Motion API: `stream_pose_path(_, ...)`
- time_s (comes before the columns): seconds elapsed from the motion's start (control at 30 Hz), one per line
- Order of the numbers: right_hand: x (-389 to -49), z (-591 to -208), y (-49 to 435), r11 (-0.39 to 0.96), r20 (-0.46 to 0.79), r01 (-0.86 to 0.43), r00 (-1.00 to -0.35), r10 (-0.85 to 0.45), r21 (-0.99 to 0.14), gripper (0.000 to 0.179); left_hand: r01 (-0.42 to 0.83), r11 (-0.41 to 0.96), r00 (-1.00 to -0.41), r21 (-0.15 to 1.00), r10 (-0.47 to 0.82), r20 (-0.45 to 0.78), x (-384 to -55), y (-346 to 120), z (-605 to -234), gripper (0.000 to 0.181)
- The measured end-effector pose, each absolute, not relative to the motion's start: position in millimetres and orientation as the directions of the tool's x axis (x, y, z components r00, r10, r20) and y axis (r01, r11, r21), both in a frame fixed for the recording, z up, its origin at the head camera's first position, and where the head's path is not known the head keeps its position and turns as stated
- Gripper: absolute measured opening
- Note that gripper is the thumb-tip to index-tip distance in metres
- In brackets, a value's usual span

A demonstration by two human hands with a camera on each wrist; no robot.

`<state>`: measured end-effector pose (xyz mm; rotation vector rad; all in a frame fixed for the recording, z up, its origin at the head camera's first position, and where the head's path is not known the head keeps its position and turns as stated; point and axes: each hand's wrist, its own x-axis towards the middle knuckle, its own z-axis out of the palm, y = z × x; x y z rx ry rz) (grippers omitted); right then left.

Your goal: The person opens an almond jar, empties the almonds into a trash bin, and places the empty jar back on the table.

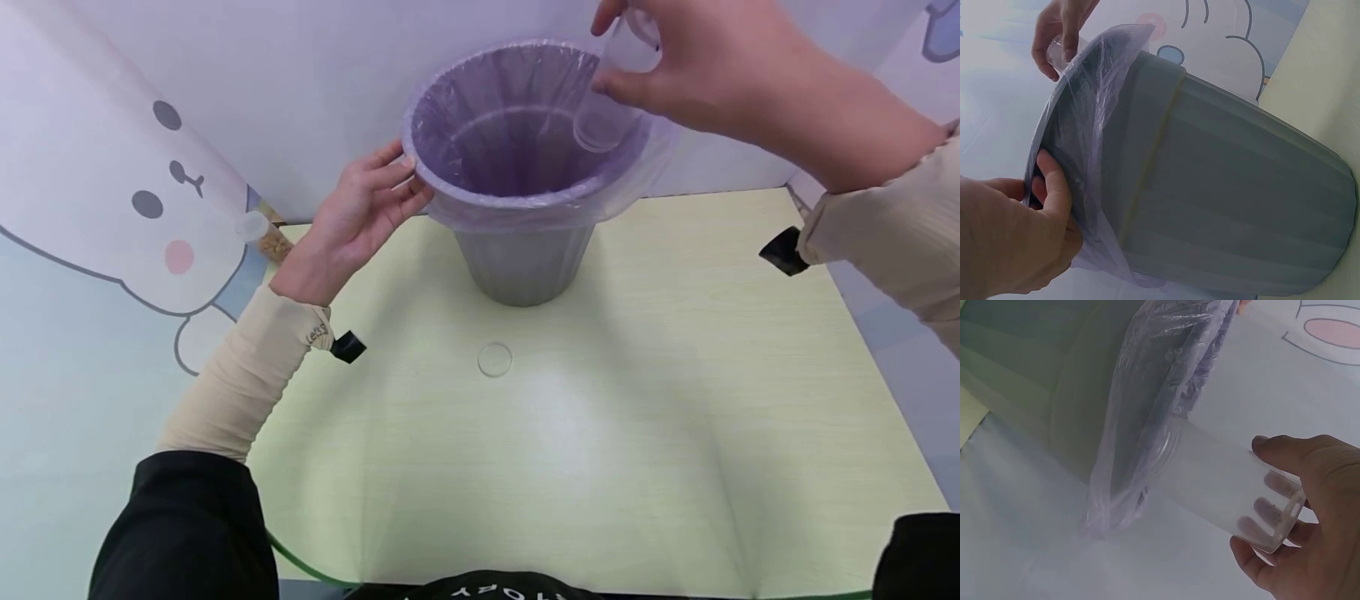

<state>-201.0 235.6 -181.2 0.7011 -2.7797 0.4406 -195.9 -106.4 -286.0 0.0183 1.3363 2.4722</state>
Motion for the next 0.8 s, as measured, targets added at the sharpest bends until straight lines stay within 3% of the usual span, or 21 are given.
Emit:
stream_pose_path(0.2,-200,-184,246,0.832,0.291,-0.529,-0.833,-0.471,-0.168,0.043,-0.284,-0.507,-0.946,0.814,0.288,-0.150,-196,-107,-287,0.049)
stream_pose_path(0.63,-197,-191,272,0.825,0.276,-0.565,-0.792,-0.544,0.005,0.063,-0.281,-0.512,-0.947,0.812,0.285,-0.147,-197,-109,-287,0.049)
stream_pose_path(0.8,-199,-196,284,0.836,0.227,-0.546,-0.808,-0.544,0.060,0.067,-0.280,-0.512,-0.948,0.812,0.282,-0.149,-196,-109,-287,0.049)
